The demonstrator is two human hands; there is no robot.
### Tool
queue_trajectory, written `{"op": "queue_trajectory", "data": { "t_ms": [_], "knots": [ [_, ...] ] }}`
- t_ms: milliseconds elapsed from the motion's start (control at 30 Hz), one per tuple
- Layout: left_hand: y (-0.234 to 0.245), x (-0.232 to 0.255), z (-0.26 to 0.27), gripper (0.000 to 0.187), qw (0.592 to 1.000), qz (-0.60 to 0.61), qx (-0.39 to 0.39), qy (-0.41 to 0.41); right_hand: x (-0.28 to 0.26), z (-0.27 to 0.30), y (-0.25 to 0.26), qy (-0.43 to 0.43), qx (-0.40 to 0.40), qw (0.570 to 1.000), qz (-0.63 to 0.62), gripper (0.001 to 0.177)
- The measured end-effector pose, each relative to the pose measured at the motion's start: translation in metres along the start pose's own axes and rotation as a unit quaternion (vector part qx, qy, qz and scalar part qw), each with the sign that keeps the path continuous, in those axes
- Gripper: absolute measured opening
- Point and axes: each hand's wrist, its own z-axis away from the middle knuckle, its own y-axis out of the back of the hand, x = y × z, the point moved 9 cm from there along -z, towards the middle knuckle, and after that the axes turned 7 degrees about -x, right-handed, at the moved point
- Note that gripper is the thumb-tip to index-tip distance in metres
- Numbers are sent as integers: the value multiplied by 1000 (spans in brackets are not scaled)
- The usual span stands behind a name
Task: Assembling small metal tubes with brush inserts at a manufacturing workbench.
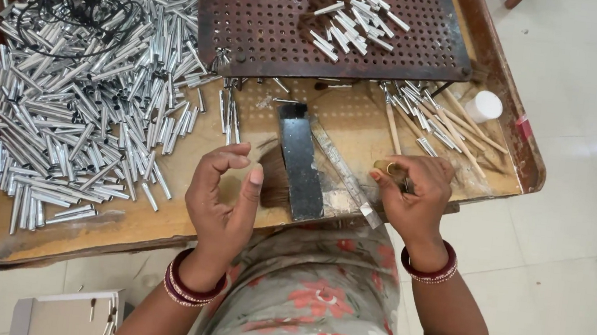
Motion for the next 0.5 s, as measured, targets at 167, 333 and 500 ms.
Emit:
{"op": "queue_trajectory", "data": {
  "t_ms": [167,333,500],
  "knots": [
    [1,0,3,16,1000,-3,0,5,2,-4,-3,-13,-5,1000,13,25],
    [1,-1,6,15,1000,-5,-3,7,2,-1,-7,-22,-16,1000,11,25],
    [2,-4,6,15,1000,20,-1,23,1,-2,-8,-18,-30,999,1,25]
  ]
}}
